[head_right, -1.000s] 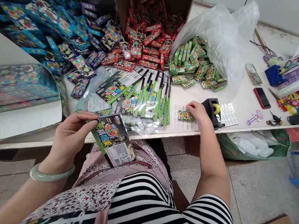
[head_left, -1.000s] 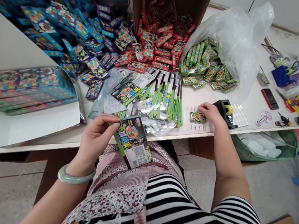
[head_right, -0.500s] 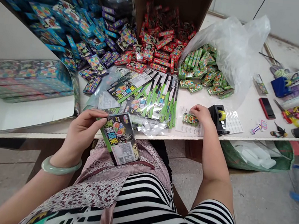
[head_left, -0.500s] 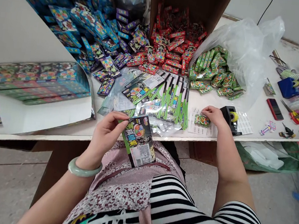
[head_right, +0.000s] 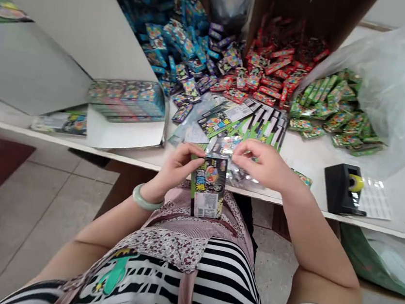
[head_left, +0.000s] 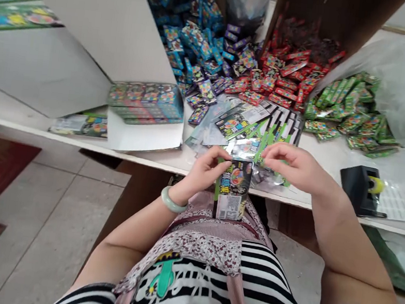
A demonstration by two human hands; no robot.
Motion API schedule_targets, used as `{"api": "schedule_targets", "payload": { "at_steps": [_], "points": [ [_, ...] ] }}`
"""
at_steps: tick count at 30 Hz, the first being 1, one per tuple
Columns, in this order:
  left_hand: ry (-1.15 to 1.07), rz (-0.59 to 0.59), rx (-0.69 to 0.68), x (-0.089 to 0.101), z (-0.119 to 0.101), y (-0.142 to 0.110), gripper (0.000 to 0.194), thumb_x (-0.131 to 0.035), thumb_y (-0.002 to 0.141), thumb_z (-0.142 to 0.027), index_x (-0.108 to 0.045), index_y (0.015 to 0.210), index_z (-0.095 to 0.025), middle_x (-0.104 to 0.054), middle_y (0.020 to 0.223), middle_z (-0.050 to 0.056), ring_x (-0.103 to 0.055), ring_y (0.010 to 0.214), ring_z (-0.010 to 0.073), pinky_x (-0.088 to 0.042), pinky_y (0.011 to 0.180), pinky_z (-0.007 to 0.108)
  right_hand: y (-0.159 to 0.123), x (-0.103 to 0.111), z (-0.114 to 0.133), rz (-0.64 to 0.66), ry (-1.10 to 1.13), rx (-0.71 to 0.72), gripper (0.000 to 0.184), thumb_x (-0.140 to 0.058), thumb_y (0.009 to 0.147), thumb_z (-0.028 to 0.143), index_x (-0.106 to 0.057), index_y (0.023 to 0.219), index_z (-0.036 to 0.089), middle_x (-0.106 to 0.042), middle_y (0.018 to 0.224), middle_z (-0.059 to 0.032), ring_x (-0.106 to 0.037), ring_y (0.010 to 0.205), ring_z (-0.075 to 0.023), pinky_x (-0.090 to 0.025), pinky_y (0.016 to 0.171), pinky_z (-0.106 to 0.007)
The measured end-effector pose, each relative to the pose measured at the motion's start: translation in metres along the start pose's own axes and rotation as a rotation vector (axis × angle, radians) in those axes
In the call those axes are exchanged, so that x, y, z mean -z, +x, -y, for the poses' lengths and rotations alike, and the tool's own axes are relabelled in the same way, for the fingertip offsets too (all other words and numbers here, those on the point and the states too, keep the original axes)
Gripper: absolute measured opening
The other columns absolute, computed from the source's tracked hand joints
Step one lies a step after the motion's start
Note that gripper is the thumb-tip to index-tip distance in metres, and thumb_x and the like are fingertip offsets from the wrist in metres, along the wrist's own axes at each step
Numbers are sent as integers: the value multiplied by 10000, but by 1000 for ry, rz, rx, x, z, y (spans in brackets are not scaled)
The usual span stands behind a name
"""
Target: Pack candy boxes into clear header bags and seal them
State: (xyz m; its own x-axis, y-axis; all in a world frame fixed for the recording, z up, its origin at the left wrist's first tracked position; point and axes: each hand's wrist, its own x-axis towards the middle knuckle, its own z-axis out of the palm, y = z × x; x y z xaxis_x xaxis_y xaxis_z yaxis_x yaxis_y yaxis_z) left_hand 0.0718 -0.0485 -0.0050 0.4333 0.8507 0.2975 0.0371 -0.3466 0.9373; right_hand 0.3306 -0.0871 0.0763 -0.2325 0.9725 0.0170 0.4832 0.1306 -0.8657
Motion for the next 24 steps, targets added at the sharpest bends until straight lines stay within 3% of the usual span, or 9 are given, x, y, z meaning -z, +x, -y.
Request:
{"api": "schedule_targets", "payload": {
  "at_steps": [3, 6, 13, 17, 21, 24],
  "points": [
    [-7, 12, 15, 2, -4, -3, 103, -632, 916, -309, -630, 941, -208, -645, 936, 33, -600, 855, 143, -487, 762, 280, 30, -28, 27, 122, -98, 16, 208, -642, 865, 401, -643, 770, 215, -696, 905, -38, -623, 847, -191, -468, 782, -314],
    [-19, 10, 36, 5, -4, -4, 115, -622, 923, -317, -626, 938, -203, -634, 917, 31, -588, 848, 143, -483, 769, 284, 49, -39, 25, 203, -139, -73, 175, -660, 851, 356, -649, 746, 216, -674, 772, -12, -586, 706, -161, -430, 666, -282],
    [-59, 8, 52, 4, -2, -3, 223, -593, 955, -415, -605, 912, -197, -617, 874, 26, -567, 836, 143, -471, 779, 294, 59, -45, 17, 256, -191, -122, 215, -695, 841, 391, -653, 724, 216, -623, 658, 12, -503, 588, -131, -358, 566, -277],
    [-91, -40, 47, -2, 2, 0, 287, -721, 862, -453, -601, 882, -193, -603, 824, 9, -555, 797, 142, -460, 756, 292, 65, -48, 19, 260, -228, -159, 219, -672, 831, 396, -645, 710, 216, -620, 652, 3, -519, 602, -148, -364, 567, -279],
    [-56, -127, 40, -10, 8, 4, 239, -763, 822, -356, -595, 840, -188, -623, 814, 7, -560, 772, 136, -463, 745, 288, 66, -45, 17, 235, -283, -211, 264, -636, 792, 473, -636, 685, 231, -613, 628, -17, -525, 588, -173, -383, 561, -313],
    [19, -146, 83, -16, -3, 2, 175, -747, 825, -295, -604, 824, -194, -642, 802, 14, -587, 765, 148, -509, 764, 304, 57, -44, 15, 235, -269, -269, 330, -650, 722, 592, -625, 626, 278, -605, 620, -54, -560, 598, -241, -451, 589, -417]
  ]
}}
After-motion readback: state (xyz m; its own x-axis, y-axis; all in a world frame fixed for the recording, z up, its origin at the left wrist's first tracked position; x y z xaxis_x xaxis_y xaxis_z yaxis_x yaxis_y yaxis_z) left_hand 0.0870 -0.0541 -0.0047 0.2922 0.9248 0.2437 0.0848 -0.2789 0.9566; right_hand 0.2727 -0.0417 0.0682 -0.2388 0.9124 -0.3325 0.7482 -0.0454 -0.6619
